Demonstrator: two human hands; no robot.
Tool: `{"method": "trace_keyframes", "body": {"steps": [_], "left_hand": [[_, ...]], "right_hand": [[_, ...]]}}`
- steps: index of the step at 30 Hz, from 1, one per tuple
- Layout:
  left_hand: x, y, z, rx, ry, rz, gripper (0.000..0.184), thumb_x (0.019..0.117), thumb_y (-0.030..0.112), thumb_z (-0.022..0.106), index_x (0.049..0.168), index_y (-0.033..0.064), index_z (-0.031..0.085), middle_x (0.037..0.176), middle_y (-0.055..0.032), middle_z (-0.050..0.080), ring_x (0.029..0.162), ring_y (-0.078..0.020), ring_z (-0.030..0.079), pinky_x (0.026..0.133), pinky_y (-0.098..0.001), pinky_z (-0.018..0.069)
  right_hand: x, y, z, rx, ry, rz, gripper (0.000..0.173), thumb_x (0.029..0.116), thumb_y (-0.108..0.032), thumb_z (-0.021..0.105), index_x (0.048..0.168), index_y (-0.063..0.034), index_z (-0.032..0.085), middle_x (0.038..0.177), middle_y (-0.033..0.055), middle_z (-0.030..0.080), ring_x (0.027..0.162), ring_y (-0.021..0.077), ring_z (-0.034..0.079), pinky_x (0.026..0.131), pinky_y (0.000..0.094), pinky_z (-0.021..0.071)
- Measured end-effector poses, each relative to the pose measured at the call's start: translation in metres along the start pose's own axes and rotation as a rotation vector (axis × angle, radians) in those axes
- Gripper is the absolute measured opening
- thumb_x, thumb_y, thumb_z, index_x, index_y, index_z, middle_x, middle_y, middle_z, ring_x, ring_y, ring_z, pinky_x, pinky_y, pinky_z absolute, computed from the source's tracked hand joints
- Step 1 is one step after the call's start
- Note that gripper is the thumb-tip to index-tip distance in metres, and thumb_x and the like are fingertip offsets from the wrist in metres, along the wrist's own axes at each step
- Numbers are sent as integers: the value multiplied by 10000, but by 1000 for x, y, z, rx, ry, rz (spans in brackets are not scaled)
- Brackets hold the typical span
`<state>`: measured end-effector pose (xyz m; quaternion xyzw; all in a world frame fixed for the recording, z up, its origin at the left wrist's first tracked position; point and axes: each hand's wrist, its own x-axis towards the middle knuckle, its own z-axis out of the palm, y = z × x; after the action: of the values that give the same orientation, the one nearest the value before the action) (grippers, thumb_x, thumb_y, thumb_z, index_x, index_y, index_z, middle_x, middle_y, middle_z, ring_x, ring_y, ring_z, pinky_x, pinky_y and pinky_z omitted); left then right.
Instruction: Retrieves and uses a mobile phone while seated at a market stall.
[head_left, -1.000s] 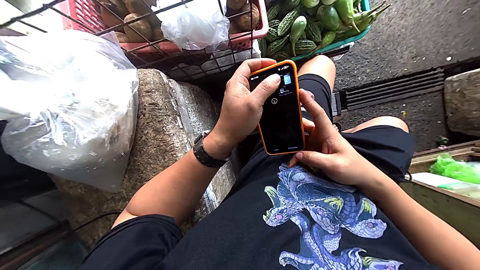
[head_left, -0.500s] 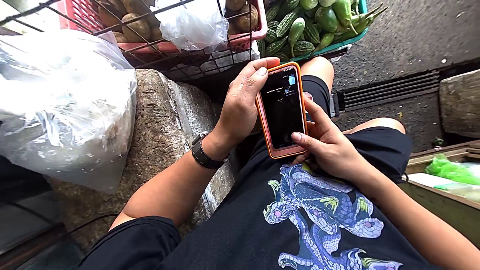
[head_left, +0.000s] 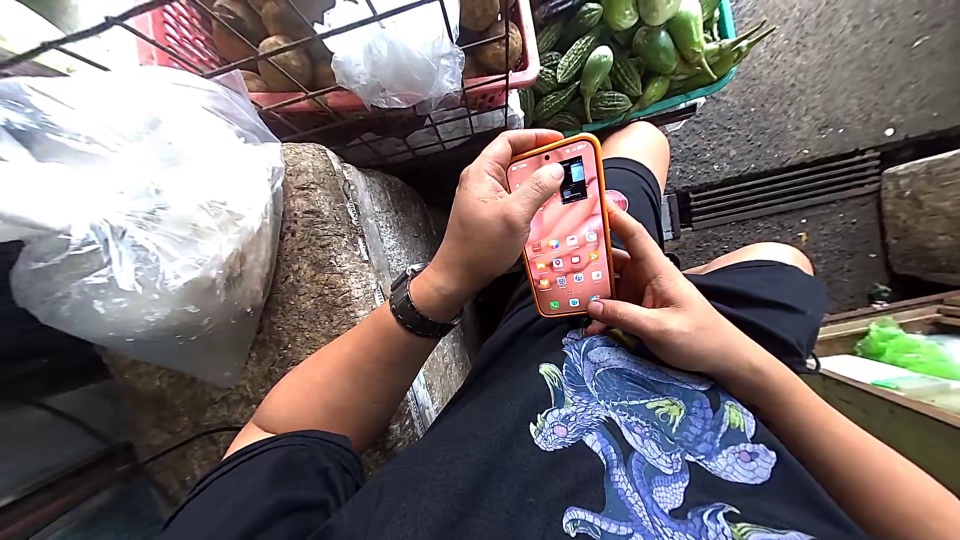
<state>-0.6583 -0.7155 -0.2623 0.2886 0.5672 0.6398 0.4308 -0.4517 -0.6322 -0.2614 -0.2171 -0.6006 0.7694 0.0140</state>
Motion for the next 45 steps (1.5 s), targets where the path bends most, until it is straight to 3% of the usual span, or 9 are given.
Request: {"method": "trace_keyframes", "body": {"steps": [6,12,14,16,18,20,29,36,45], "left_hand": [[-1,1,-1,4,23,-8,239,1055,76,475,1236,-18,601,1046,-112,695,942,-175,707,841,-346,617],[-2,1,2,106,80,20,278,947,44,699,1205,-14,613,1024,-115,708,870,-179,728,764,-333,648],[-2,1,1,74,57,26,271,997,72,625,1248,-19,582,1061,-118,690,916,-184,717,799,-343,638],[-2,0,-1,30,19,21,296,1052,122,461,1298,-14,555,1101,-123,672,962,-191,698,828,-360,618],[-2,-1,-2,-13,-7,11,370,1052,114,321,1320,-11,544,1127,-134,667,987,-202,692,842,-385,611],[-2,-2,-4,-26,-17,11,415,1026,67,271,1316,-16,556,1147,-141,670,1008,-207,687,863,-398,601],[-1,-1,-4,0,-30,9,464,942,-38,306,1327,-32,565,1198,-151,668,1051,-195,682,903,-380,586],[1,-2,-8,-43,-200,69,640,819,-75,332,1453,-46,413,1325,-194,596,1138,-220,657,955,-404,575],[3,-1,-8,-64,-256,67,664,832,-89,325,1494,-47,352,1364,-199,561,1163,-224,643,985,-404,562]], "right_hand": [[1,2,1,-17,-17,2,895,908,-14,602,1629,-285,147,1352,87,613,969,252,734,712,385,670],[-1,2,3,-25,-29,9,916,907,-22,611,1634,-282,119,1360,74,607,956,225,734,737,357,665],[0,3,3,-22,-31,0,916,904,-26,617,1633,-279,123,1355,76,607,939,224,734,726,351,664],[0,3,1,-3,-33,4,920,902,-14,612,1633,-288,125,1356,84,606,945,238,734,713,363,666],[0,4,1,7,-28,2,913,898,-6,599,1629,-290,132,1353,86,609,942,242,734,697,363,665],[0,5,0,18,-29,-8,905,901,-7,599,1628,-283,136,1359,97,608,956,258,733,704,379,668],[-2,5,0,26,-20,-12,887,893,0,581,1620,-289,165,1349,100,602,925,257,734,682,382,667],[-3,6,-3,101,-23,-27,893,887,32,566,1620,-284,165,1351,122,600,977,288,729,693,411,669],[-4,6,-6,136,-33,-37,887,888,42,552,1620,-278,168,1377,123,585,1000,277,726,685,401,668]]}}
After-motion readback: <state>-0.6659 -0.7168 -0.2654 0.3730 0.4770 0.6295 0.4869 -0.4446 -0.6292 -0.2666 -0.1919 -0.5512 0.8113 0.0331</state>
